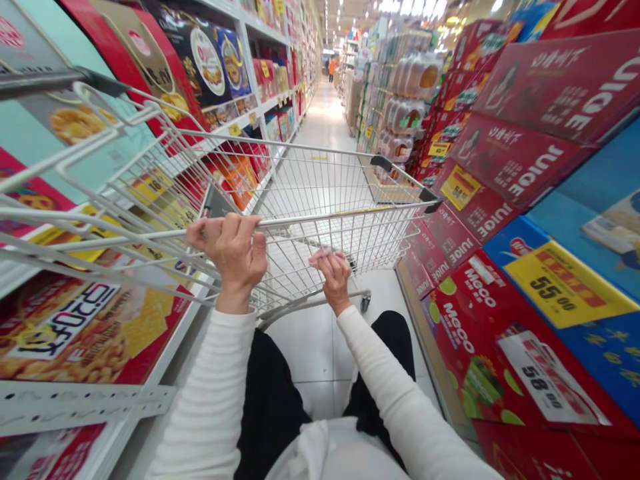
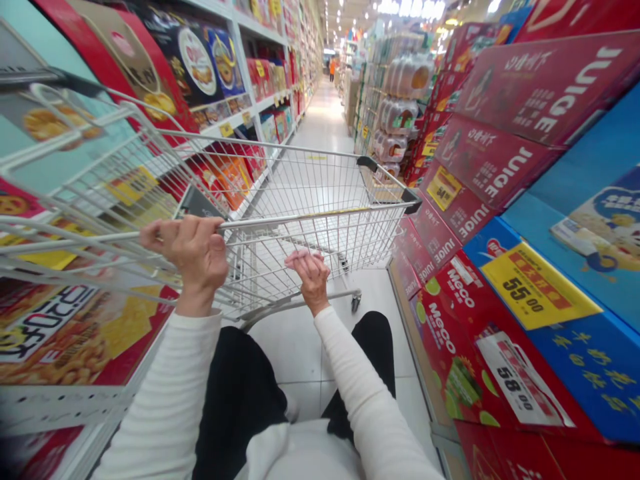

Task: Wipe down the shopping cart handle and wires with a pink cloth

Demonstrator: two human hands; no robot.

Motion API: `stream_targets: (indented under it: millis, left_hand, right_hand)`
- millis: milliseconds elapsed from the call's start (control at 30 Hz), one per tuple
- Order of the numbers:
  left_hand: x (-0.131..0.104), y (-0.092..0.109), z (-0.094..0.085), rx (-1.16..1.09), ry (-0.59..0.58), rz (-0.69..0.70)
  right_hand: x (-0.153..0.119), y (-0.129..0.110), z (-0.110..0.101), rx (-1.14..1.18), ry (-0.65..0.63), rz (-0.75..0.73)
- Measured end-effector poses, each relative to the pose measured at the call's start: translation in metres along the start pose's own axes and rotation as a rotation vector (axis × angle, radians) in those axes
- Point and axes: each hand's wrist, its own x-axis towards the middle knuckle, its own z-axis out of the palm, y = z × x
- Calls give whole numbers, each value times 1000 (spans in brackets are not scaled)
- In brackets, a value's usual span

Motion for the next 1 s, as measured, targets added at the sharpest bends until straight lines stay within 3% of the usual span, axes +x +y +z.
stream_targets:
  millis: [67, 167, 233, 333, 467, 600, 667, 767, 867, 1000]
  left_hand:
    - [0, -2, 2, 19, 25, 13]
    - [0, -2, 3, 34, 50, 23]
    - [0, 0, 3, 0, 39, -8]
    - [1, 4, -1, -31, 11, -54]
    - [2, 6, -3, -3, -2, -40]
    - [4, 7, -4, -11, -13, -68]
    - [4, 6, -4, -20, -21, -85]
    - [3, 6, -4, -11, -25, -90]
    - [3, 6, -4, -14, -25, -107]
    - [4, 9, -5, -16, -32, -116]
  right_hand:
    - [-7, -2, -11, 31, -6, 38]
    - [11, -12, -17, 75, 94, 36]
    - [31, -18, -9, 47, 123, -9]
    - [46, -19, 11, -33, 5, -53]
    - [11, -10, 22, -37, -81, -47]
    - [-45, -3, 6, 0, -81, 7]
    - [-56, -3, -2, 20, -95, 59]
    - [-44, -4, -2, 42, -25, 127]
    - [-15, -3, 10, 24, 80, 90]
    - [-9, -1, 28, -49, 39, 31]
